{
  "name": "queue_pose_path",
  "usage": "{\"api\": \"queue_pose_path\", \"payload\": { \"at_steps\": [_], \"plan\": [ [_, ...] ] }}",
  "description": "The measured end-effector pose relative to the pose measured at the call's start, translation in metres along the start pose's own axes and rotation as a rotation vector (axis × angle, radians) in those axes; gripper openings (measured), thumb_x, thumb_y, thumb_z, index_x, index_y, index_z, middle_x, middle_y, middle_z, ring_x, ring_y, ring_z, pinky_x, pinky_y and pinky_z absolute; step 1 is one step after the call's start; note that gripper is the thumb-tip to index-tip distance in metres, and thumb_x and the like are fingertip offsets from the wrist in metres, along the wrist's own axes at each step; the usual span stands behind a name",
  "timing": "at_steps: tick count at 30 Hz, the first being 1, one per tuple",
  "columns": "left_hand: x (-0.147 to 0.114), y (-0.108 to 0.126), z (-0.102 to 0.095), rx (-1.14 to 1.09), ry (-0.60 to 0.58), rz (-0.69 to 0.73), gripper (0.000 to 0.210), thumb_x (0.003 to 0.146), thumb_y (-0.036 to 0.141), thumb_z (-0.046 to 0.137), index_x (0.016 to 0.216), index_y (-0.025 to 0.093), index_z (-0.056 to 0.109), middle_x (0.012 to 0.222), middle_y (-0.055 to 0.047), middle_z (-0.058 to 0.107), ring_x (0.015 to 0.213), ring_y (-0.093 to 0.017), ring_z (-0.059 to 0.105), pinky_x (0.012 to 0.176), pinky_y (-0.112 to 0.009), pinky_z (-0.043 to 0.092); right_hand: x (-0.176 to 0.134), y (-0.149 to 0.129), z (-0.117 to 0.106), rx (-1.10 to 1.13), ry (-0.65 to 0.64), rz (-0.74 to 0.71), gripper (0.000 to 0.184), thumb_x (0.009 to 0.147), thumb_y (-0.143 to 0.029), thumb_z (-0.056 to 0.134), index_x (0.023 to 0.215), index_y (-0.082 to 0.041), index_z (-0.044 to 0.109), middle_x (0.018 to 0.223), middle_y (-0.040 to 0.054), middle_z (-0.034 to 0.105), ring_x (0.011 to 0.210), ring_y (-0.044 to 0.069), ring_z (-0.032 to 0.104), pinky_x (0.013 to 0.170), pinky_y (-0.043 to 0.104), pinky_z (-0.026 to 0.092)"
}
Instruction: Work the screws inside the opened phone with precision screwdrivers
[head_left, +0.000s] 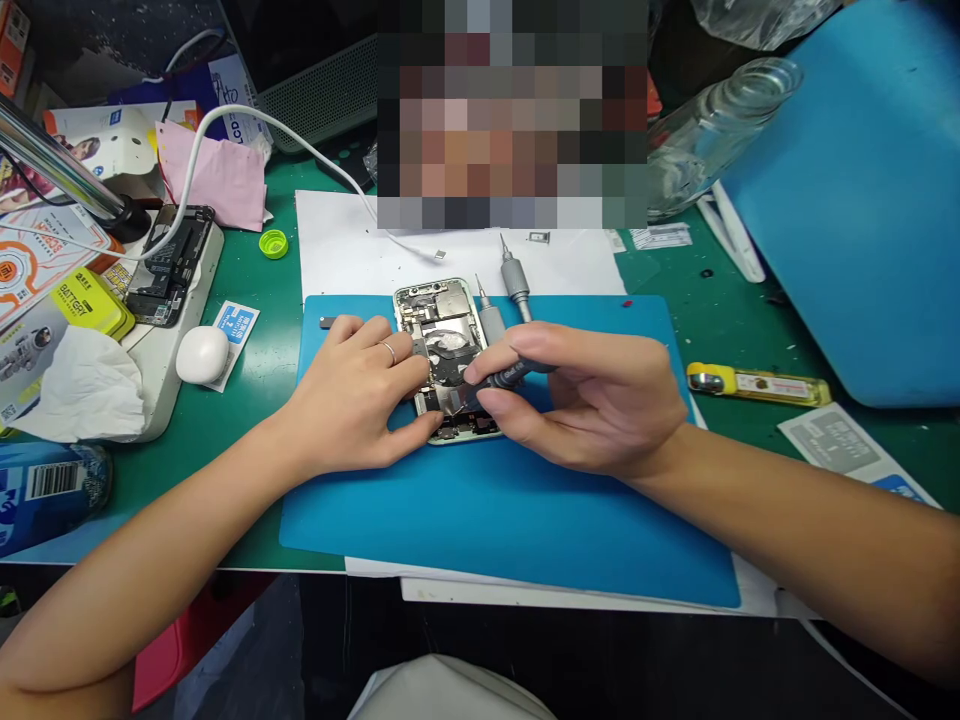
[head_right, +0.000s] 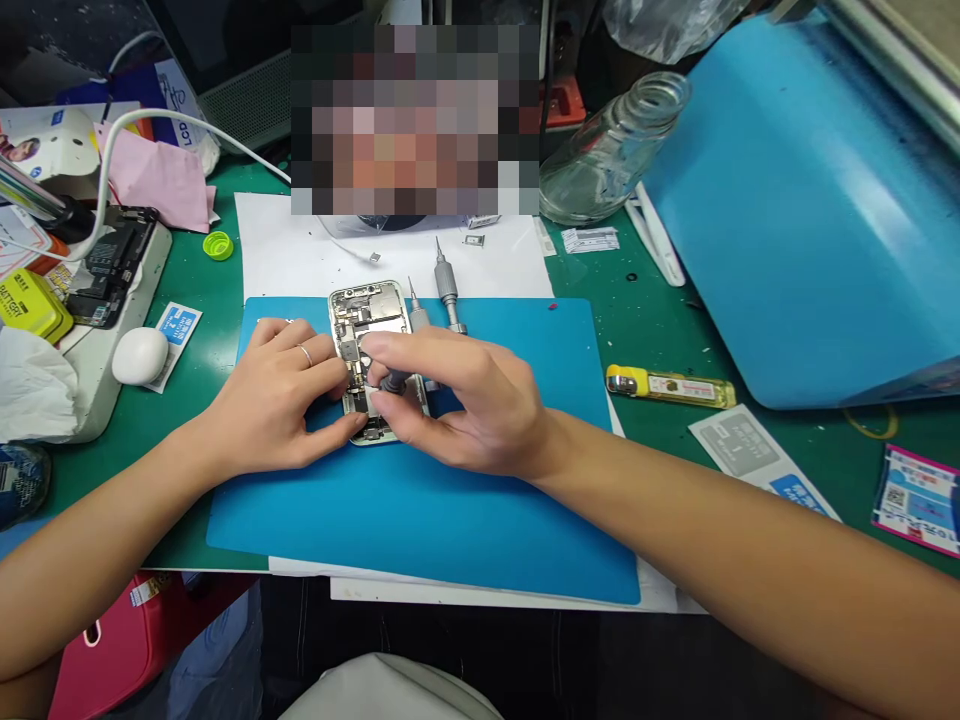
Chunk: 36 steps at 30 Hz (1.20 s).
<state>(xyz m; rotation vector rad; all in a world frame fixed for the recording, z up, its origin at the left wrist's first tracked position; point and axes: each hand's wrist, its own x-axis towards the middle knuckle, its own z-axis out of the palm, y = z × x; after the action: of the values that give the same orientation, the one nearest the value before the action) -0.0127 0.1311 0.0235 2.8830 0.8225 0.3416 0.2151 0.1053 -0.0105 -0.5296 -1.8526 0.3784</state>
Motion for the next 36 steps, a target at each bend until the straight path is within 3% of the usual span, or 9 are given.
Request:
{"api": "queue_pose_path", "payload": {
  "at_steps": [8, 13, 16, 24, 28, 33, 36],
  "plan": [
    [-0.001, 0.001, -0.001, 0.002, -0.015, -0.004, 0.031, 0.100, 0.045, 0.056, 0.082, 0.020, 0.059, 0.086, -0.007, 0.067, 0.086, -0.025, 0.053, 0.077, -0.042, 0.032, 0.004, -0.003, -0.010, -0.069, -0.131, -0.037, 0.059, 0.094, -0.015, 0.071, 0.147, -0.030, 0.051, 0.103, 0.0059, 0.082, 0.078, 0.020, 0.079, 0.068, 0.033, 0.068],
    [-0.001, 0.002, 0.000, 0.007, 0.000, -0.001, 0.030, 0.101, 0.044, 0.056, 0.082, 0.020, 0.059, 0.087, -0.006, 0.067, 0.084, -0.024, 0.053, 0.076, -0.042, 0.032, 0.011, -0.007, -0.008, -0.102, -0.100, -0.168, 0.046, 0.098, -0.013, 0.063, 0.143, -0.019, 0.057, 0.094, 0.0085, 0.079, 0.078, 0.021, 0.077, 0.064, 0.034, 0.065],
    [-0.001, 0.001, 0.000, 0.012, 0.012, 0.000, 0.031, 0.101, 0.044, 0.056, 0.081, 0.020, 0.059, 0.086, -0.006, 0.067, 0.083, -0.024, 0.053, 0.076, -0.042, 0.031, 0.013, -0.010, -0.006, -0.151, -0.091, -0.176, 0.038, 0.098, -0.014, 0.062, 0.136, -0.019, 0.061, 0.089, 0.0066, 0.076, 0.074, 0.019, 0.075, 0.061, 0.033, 0.063],
    [0.000, 0.001, 0.001, 0.000, 0.014, 0.007, 0.030, 0.099, 0.044, 0.057, 0.081, 0.020, 0.058, 0.086, -0.007, 0.068, 0.083, -0.024, 0.053, 0.077, -0.042, 0.031, 0.013, -0.010, -0.010, -0.092, -0.115, -0.129, 0.052, 0.093, -0.006, 0.068, 0.141, -0.021, 0.059, 0.100, 0.0085, 0.082, 0.085, 0.020, 0.081, 0.070, 0.031, 0.070],
    [0.000, 0.001, 0.000, 0.002, 0.000, 0.004, 0.030, 0.100, 0.044, 0.057, 0.081, 0.020, 0.059, 0.086, -0.007, 0.067, 0.084, -0.025, 0.053, 0.077, -0.042, 0.031, 0.012, -0.010, -0.010, -0.103, -0.113, -0.142, 0.055, 0.091, -0.004, 0.068, 0.144, -0.014, 0.057, 0.100, 0.0119, 0.082, 0.086, 0.020, 0.081, 0.073, 0.031, 0.071],
    [0.000, 0.002, -0.002, -0.006, -0.018, -0.003, 0.030, 0.100, 0.044, 0.056, 0.082, 0.020, 0.059, 0.087, -0.007, 0.068, 0.086, -0.026, 0.053, 0.077, -0.043, 0.032, 0.011, -0.009, -0.011, -0.145, -0.125, -0.121, 0.052, 0.094, -0.011, 0.069, 0.141, -0.029, 0.058, 0.100, 0.0053, 0.083, 0.079, 0.020, 0.081, 0.064, 0.032, 0.069],
    [0.000, 0.002, -0.002, -0.012, -0.028, -0.011, 0.030, 0.100, 0.045, 0.057, 0.083, 0.021, 0.059, 0.088, -0.007, 0.068, 0.088, -0.026, 0.053, 0.078, -0.043, 0.031, 0.010, -0.008, -0.008, -0.140, -0.109, -0.126, 0.049, 0.094, -0.011, 0.069, 0.139, -0.028, 0.059, 0.098, 0.0057, 0.082, 0.080, 0.021, 0.080, 0.065, 0.034, 0.069]
  ]
}}
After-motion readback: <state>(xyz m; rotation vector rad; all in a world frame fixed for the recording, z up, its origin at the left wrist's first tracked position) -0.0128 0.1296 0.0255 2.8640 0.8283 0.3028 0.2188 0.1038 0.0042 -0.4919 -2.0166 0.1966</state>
